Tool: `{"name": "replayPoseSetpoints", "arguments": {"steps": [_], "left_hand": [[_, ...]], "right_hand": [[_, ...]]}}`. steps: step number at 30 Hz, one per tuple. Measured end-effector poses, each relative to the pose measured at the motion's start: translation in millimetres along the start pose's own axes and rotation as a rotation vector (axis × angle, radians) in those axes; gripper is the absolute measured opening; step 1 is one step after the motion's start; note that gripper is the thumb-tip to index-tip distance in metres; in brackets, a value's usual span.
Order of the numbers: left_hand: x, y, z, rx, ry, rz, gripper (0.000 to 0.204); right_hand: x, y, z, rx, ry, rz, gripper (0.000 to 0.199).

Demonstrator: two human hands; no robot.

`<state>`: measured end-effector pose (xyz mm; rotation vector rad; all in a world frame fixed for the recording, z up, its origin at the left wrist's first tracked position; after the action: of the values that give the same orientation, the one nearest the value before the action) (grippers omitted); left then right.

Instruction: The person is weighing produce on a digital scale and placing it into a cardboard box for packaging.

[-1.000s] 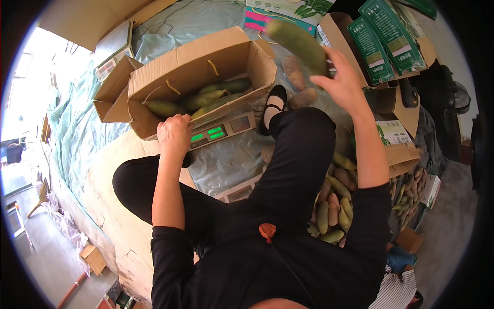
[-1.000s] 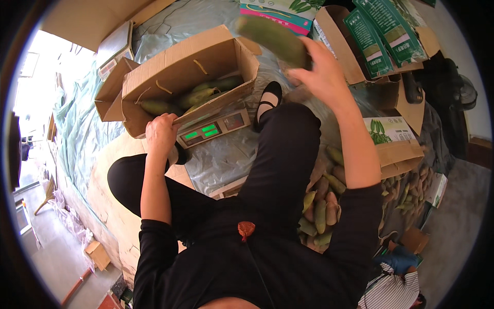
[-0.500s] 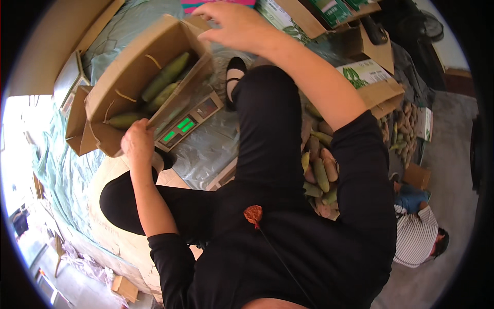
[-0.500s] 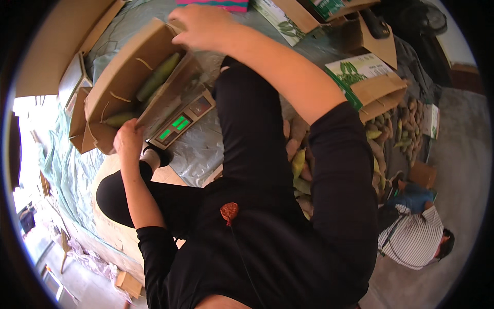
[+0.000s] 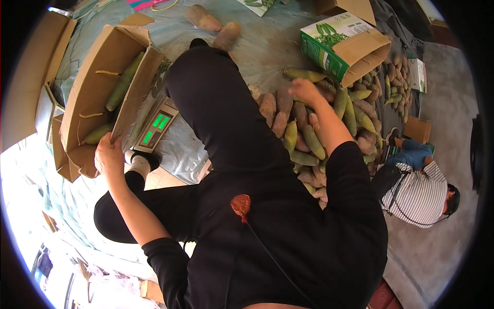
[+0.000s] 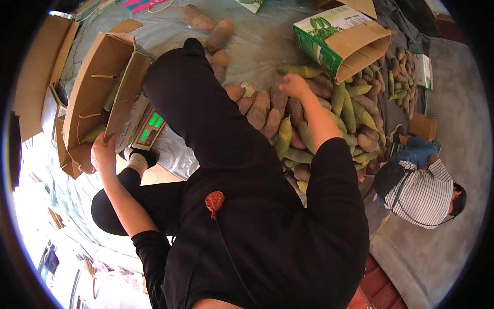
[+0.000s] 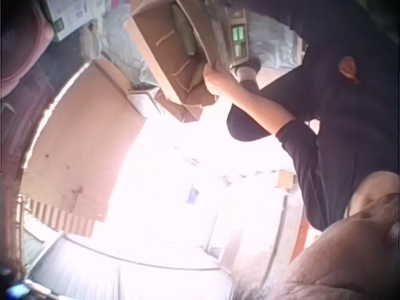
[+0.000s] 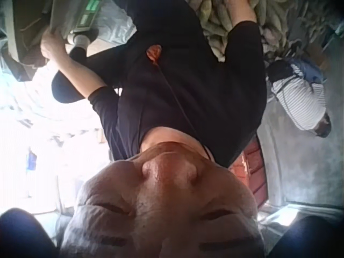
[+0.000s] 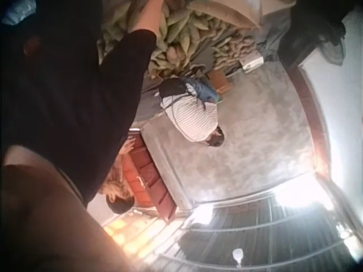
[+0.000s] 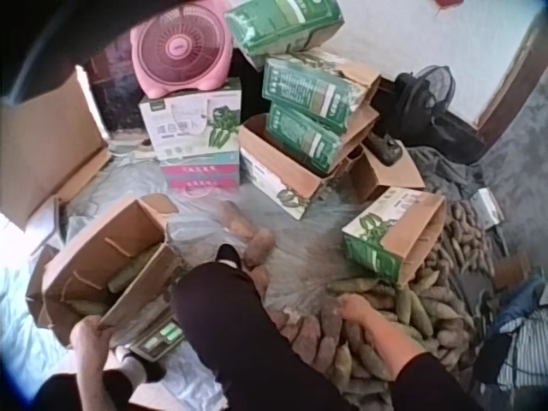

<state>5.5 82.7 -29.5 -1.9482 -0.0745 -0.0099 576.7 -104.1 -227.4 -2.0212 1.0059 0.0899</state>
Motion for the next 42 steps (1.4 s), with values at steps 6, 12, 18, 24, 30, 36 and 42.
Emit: {"name": "replayPoseSetpoints", "arguments": {"steps": [6,12,18,24,30,36,42], "left_hand": [[-3.4,2.1,2.4,0.013,-0.013,-0.003,0.032],[-8.3,7.0,4.8,-0.016,-0.011,-0.064,0.032],[-7.3,3.8,3.0,0.041,0.019,0.016,0.031],[1.3,-7.3,-4.9,0.093,0.104,-0.098,0.029],[-10.1,-23.1,-14.3,0.224,0.133,-0.362,0.054],[-17.9,-28.7,-22.8,0.25,0.003,-0.236,0.077],[-22.5,-28.1,-25.8,0.251,-0.075,-0.19,0.096]], "right_hand": [[91.7,95.7,-67.1,-0.279,0.461,0.226,0.068],[90.5,138.7,-84.5,-0.212,0.374,-0.008,0.078],[84.2,138.5,-87.0,-0.134,0.369,-0.11,0.078],[47.0,104.9,-81.5,-0.069,0.164,-0.072,0.061],[-43.5,8.7,-73.0,0.235,-0.247,-0.195,0.054],[-171.9,-103.1,-82.2,0.49,-0.503,0.138,0.052],[-331.8,-162.2,-118.5,0.495,-0.954,0.553,0.043]]}}
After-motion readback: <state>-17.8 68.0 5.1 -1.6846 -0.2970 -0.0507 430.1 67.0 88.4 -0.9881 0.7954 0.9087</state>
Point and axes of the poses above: each hand's wrist, its own z-axis towards the middle knuckle, its own y-axis out of the palm, x = y × z, the point moved 8 cm from there along z, towards the middle knuckle, and after that the axes turned 7 degrees about -x, right-handed, at the moved point
